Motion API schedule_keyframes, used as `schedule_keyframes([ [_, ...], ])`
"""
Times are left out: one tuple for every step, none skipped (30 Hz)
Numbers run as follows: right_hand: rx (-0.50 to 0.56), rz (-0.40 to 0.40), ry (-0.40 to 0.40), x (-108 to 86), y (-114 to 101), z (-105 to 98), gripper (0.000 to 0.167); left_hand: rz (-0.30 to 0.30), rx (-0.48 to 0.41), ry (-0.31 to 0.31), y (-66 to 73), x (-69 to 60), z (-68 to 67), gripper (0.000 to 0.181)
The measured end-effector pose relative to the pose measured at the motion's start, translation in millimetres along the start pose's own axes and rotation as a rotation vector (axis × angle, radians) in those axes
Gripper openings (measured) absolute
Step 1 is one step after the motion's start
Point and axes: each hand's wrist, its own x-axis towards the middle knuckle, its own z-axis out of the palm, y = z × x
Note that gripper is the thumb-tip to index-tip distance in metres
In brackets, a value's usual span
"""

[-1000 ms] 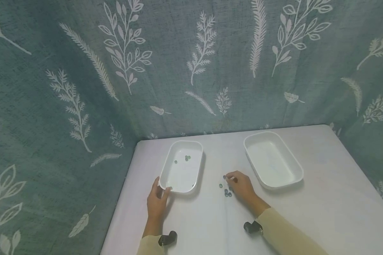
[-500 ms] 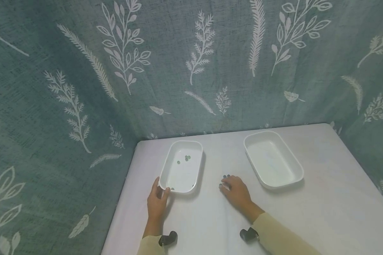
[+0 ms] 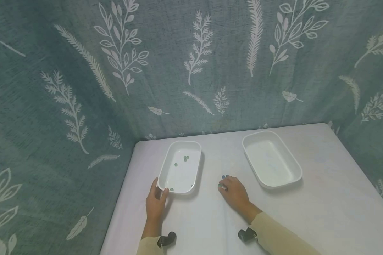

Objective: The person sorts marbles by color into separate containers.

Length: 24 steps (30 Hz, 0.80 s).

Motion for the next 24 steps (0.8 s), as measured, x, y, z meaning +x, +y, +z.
schedule_keyframes([
  [-0.002,-0.001,0.004,0.1,0.1,0.5,0.015,-0.001,-0.003,0.001,0.4,-0.5,-0.3,0.070],
  [-0.004,-0.001,0.006,0.2,0.3,1.0,0.014,-0.004,-0.006,0.003,0.3,-1.0,-0.3,0.069],
  [-0.005,-0.002,0.010,0.1,0.4,1.6,0.014,-0.006,-0.007,0.002,0.2,-1.3,-0.5,0.069],
  [-0.005,-0.001,0.010,0.2,0.6,2.1,0.014,-0.008,-0.004,0.003,0.0,-1.6,-0.4,0.069],
  [-0.005,-0.002,0.012,0.1,0.8,2.6,0.014,-0.008,-0.001,0.003,-0.4,-1.7,-0.3,0.069],
  [-0.003,-0.003,0.014,0.0,0.9,3.1,0.014,-0.007,0.002,0.002,-0.8,-1.8,-0.3,0.069],
  [-0.001,-0.001,0.011,0.0,1.0,3.2,0.014,-0.005,0.002,0.001,-1.1,-1.8,-0.2,0.069],
  [0.002,0.001,0.011,-0.1,1.1,3.2,0.014,-0.005,0.003,0.001,-1.4,-1.8,0.0,0.069],
  [0.005,0.003,0.009,0.0,1.2,3.1,0.014,-0.006,0.003,0.001,-1.5,-1.6,0.2,0.069],
  [0.008,0.005,0.009,0.1,1.2,2.7,0.014,-0.006,0.002,0.002,-1.6,-1.4,0.6,0.068],
  [0.011,0.003,0.013,0.2,1.2,2.4,0.014,-0.005,0.000,0.001,-1.6,-1.2,0.8,0.068],
  [0.014,0.007,0.011,0.5,1.3,2.1,0.014,-0.006,-0.003,-0.001,-1.6,-1.0,0.9,0.068],
  [0.018,0.015,0.009,0.6,1.5,1.7,0.014,-0.005,-0.006,-0.001,-1.3,-0.8,1.2,0.068],
  [0.022,0.022,0.010,0.7,1.5,1.4,0.015,-0.007,-0.006,-0.001,-1.6,-0.5,1.4,0.068],
  [0.024,0.032,0.008,0.9,1.7,1.2,0.015,-0.009,-0.007,-0.002,-1.4,-0.4,1.5,0.068],
  [0.032,0.045,0.009,0.9,1.6,0.8,0.016,-0.009,-0.008,-0.002,-1.1,-0.3,1.5,0.068],
  [0.043,0.062,0.010,0.7,1.4,0.4,0.016,-0.005,-0.009,-0.003,-0.7,-0.4,1.4,0.068],
  [0.053,0.083,0.005,0.6,1.1,-0.2,0.017,-0.004,-0.009,-0.003,-0.6,-0.3,1.4,0.068],
  [0.065,0.102,0.006,0.4,0.9,-0.6,0.018,-0.002,-0.007,-0.001,-0.4,-0.4,1.4,0.068],
  [0.077,0.118,0.005,0.2,0.6,-0.9,0.019,-0.002,-0.004,0.001,-0.4,-0.4,1.5,0.068],
  [0.086,0.134,0.004,-0.1,0.5,-1.1,0.020,0.000,-0.003,0.005,0.0,-0.5,1.7,0.068],
  [0.102,0.148,0.004,-0.3,0.2,-1.4,0.020,0.004,0.000,0.008,-0.3,-0.5,1.9,0.068],
  [0.114,0.158,0.003,-0.6,0.1,-1.6,0.021,0.007,0.002,0.009,-0.5,-0.6,1.9,0.068],
  [0.124,0.166,0.001,-0.7,0.3,-1.7,0.021,0.004,0.005,0.011,-0.8,-0.7,2.1,0.068],
])
